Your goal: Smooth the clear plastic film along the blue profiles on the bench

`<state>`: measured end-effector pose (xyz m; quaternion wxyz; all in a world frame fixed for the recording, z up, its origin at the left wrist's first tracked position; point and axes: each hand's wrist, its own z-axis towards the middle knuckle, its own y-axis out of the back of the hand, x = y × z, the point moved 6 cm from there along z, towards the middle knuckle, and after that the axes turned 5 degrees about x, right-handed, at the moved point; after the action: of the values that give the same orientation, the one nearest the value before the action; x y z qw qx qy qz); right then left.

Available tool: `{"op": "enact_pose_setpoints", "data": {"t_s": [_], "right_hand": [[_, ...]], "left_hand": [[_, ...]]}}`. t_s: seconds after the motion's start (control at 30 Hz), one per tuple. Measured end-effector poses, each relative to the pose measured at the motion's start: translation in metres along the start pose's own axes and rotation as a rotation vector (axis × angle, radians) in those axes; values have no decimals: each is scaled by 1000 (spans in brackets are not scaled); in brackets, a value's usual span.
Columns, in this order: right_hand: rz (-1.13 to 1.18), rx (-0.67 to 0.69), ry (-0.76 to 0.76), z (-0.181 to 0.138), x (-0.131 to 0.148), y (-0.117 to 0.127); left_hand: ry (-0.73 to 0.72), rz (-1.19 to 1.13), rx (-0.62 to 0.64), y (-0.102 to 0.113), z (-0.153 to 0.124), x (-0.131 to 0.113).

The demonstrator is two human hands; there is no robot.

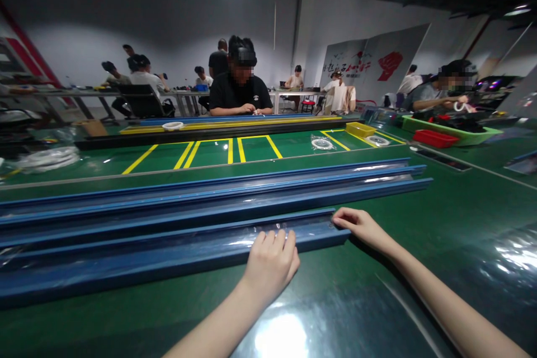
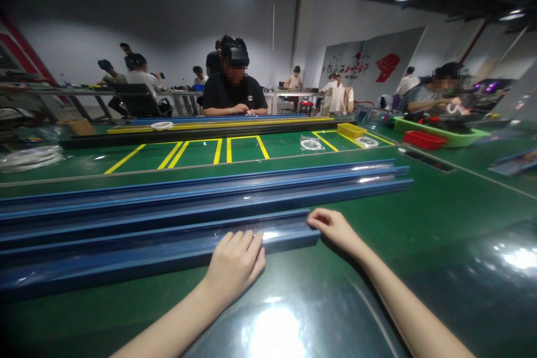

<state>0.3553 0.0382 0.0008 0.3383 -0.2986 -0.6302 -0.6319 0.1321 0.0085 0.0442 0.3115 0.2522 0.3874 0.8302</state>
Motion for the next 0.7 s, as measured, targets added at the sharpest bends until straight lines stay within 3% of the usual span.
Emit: {"op": "enact_pose_setpoints", "data": {"t_s": [0.2,0.7], "right_hand": [[-18,-1,0,1,1,0],[61,-27,-64,1,0,-4]], "left_hand": [[31,5,50,-2,0,1],[27,2,17,0,0,1]]}}
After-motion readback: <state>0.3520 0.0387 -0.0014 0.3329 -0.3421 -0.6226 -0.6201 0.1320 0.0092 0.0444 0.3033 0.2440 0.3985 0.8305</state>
